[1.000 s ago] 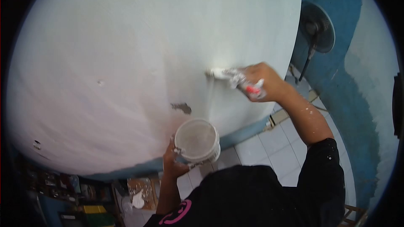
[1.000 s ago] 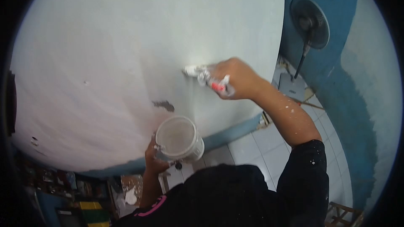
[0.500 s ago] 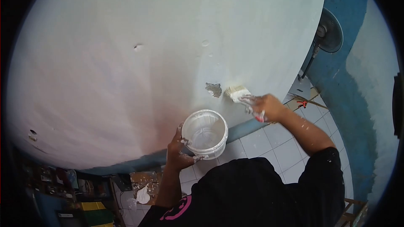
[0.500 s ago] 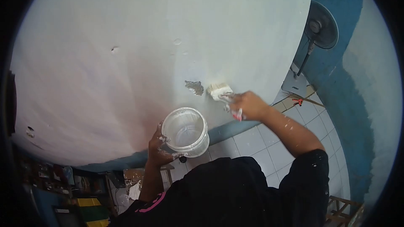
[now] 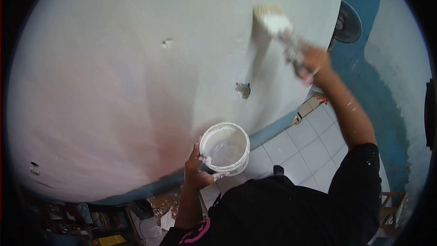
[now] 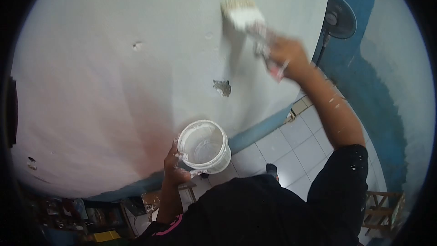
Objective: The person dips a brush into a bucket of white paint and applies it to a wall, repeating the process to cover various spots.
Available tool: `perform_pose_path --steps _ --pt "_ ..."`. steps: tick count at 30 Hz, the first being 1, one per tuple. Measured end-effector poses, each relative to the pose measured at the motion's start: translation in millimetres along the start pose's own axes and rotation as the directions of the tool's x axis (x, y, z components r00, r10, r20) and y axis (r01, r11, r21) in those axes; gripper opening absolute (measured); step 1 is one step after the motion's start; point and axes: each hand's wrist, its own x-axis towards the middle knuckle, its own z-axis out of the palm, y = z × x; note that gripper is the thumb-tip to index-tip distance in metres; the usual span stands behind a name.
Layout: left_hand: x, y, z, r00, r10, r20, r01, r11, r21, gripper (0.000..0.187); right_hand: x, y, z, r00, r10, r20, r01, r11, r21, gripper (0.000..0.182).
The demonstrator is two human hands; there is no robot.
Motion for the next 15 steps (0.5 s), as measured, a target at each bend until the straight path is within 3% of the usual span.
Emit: perform_pose_path --steps 2,4,6,7,9,11,15 --pt "0.4 -3.1 4.1 0.999 0.052 -0.007 -0.052 0.998 -0.033 0.081 -64.0 -25.0 40.6 0.997 -0.007 0.076 -0.007 0.983 0.181 0.019" --pt "5.9 -2.4 6.2 0.997 0.081 -0.013 -0.081 0.995 -0.054 0.079 -104.7 -47.5 52.4 0.975 0.016 0.223 -0.064 0.976 0.21 0.014" --pt "4.8 1.3 1.8 1.0 0.03 0.006 -0.029 0.997 -0.075 0.06 -91.1 -50.9 37.2 0.895 -0.015 0.446 -0.118 0.956 0.269 0.014" --pt "5.4 3.2 -2.1 1.0 0.021 0.009 -0.02 0.996 -0.083 0.059 -79.7 -46.9 31.5 0.844 -0.035 0.535 -0.14 0.949 0.284 0.015" --pt "7.4 8.2 -7.9 1.0 0.02 0.012 -0.018 0.994 -0.105 0.057 -28.0 -31.8 -3.3 0.899 -0.097 0.427 -0.102 0.901 0.421 0.015" --pt "11.4 12.4 -9.5 0.999 0.034 0.005 -0.033 0.99 -0.139 0.056 32.2 -6.4 -39.8 0.922 -0.011 0.387 -0.156 0.903 0.399 0.014" --pt "7.9 1.6 -2.0 0.992 0.118 -0.049 -0.124 0.982 -0.141 0.059 105.4 -5.6 -71.0 1.0 -0.006 -0.017 0.01 0.968 0.249 0.018"
